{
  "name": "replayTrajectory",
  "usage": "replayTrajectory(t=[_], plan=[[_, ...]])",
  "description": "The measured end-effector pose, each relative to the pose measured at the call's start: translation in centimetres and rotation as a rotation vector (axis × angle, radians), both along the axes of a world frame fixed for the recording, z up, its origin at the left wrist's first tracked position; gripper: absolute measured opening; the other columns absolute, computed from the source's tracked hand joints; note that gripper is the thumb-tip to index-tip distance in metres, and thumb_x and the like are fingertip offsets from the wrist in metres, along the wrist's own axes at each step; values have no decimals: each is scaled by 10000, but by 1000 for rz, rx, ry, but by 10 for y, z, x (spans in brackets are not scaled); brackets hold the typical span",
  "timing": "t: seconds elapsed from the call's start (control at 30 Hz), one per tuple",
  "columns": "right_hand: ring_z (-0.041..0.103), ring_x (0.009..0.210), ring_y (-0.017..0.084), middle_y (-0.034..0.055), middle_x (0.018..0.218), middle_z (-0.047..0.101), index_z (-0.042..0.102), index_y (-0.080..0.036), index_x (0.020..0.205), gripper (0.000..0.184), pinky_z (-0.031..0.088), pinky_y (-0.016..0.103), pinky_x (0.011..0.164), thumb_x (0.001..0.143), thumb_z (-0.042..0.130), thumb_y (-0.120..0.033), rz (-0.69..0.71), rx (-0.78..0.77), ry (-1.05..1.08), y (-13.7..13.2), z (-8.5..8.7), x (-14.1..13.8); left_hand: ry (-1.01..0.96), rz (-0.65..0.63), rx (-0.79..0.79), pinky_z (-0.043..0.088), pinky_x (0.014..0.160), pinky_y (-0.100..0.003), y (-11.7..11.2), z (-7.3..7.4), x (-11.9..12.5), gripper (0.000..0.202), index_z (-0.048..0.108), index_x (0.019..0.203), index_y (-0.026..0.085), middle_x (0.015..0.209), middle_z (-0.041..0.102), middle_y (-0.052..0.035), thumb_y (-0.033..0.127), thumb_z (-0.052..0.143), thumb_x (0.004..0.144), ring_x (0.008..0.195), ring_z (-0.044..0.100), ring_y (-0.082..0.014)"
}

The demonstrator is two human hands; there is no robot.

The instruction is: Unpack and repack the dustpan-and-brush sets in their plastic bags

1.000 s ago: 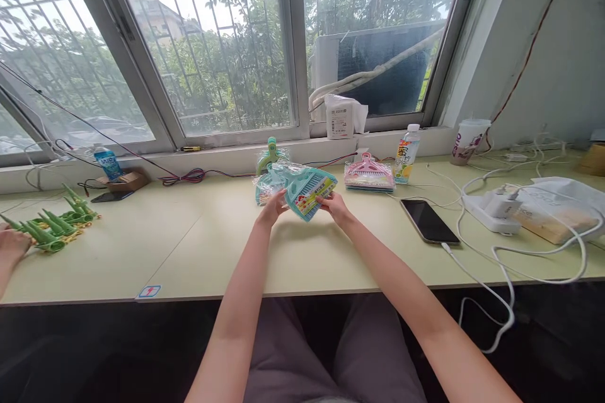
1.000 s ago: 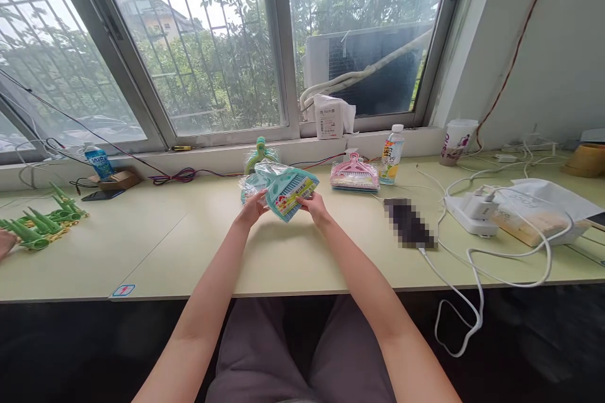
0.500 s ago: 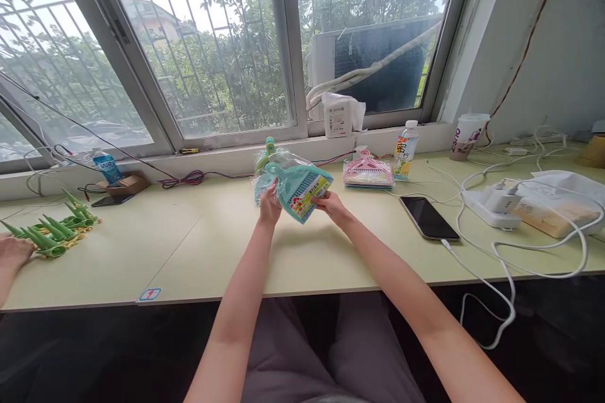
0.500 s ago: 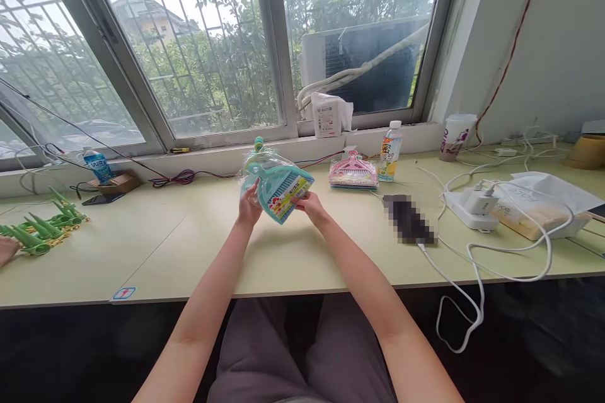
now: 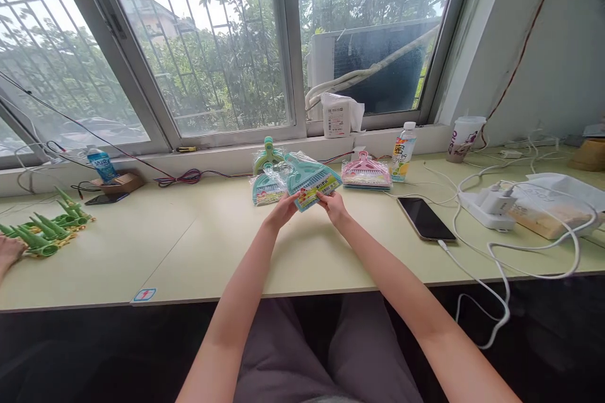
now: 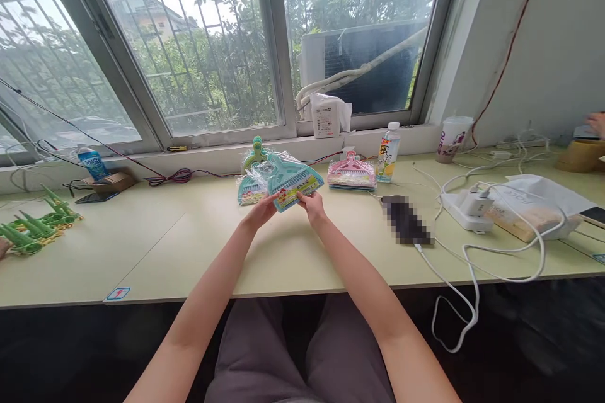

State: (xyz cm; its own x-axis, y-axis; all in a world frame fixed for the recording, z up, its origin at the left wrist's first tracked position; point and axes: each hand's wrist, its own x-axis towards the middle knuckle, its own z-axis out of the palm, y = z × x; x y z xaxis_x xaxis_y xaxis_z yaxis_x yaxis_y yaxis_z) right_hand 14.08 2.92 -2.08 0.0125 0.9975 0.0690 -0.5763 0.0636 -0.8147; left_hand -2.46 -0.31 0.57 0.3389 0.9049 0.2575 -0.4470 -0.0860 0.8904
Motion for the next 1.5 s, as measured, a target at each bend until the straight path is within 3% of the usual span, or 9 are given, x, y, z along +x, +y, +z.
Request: replayTrajectory(t=[0.17,0.33,0.5,0.63,0.77,0.9,1.03,1.3,1.5], plan=[[682,962,200,40,980,711,618,-175,858,275,579,356,913,657,801,-133,-6,-24,8,-3,0,-4,46,21,33,362,1109,-468,2,-1,-3,502,515,1330,189,1287,613,-100,347,623,866,1257,515,-278],[683,963,207,40,972,712,614,-175,851,277,583,360,909,652,796,-109,7,-34,5,-8,7,-6,106,147,63,367,1086,-480,9,-8,-4,578,539,1266,198,1220,650,-89,206,752,728,1204,553,-285],[687,923,176,26,957,720,625,-180,869,192,592,315,871,722,742,-143,34,-18,24,-7,14,2,62,181,59,380,1075,-451,10,-10,-2,631,520,1278,208,1205,655,-79,167,761,697,1182,570,-269],[694,846,141,-2,909,725,621,-207,893,118,601,280,807,792,676,-183,-3,-14,88,0,15,12,51,141,62,389,1073,-433,4,-7,-2,736,448,1369,248,1212,654,-69,127,739,704,1183,575,-254],[700,779,159,8,856,727,609,-200,871,172,611,315,749,749,728,-203,34,-37,54,5,10,15,121,126,11,443,1023,-436,1,-7,-5,786,424,1397,259,1208,656,-81,125,745,692,1154,595,-262],[699,815,179,20,850,731,618,-189,845,222,609,341,773,694,780,-211,-32,-20,78,4,6,11,205,58,-37,488,957,-475,-1,-7,-7,623,497,1335,243,1276,616,-122,279,730,759,1153,591,-296],[693,830,184,19,885,731,628,-194,844,243,614,348,779,665,792,-216,-104,5,126,0,6,8,129,-15,-115,476,956,-521,-3,-4,-3,528,575,1259,207,1337,571,-144,543,562,852,1208,549,-333],[690,888,207,40,877,723,615,-187,830,234,607,340,777,669,771,-253,-194,18,115,-3,10,8,209,-179,-146,440,971,-506,-5,-4,-3,474,613,1226,200,1300,597,-152,494,583,856,1188,568,-341],[686,865,197,29,900,719,612,-199,851,265,611,345,773,644,771,-248,-208,24,114,-3,8,7,112,96,-24,473,932,-429,-2,-1,1,563,539,1277,252,1277,613,-112,432,714,773,1162,580,-287]])
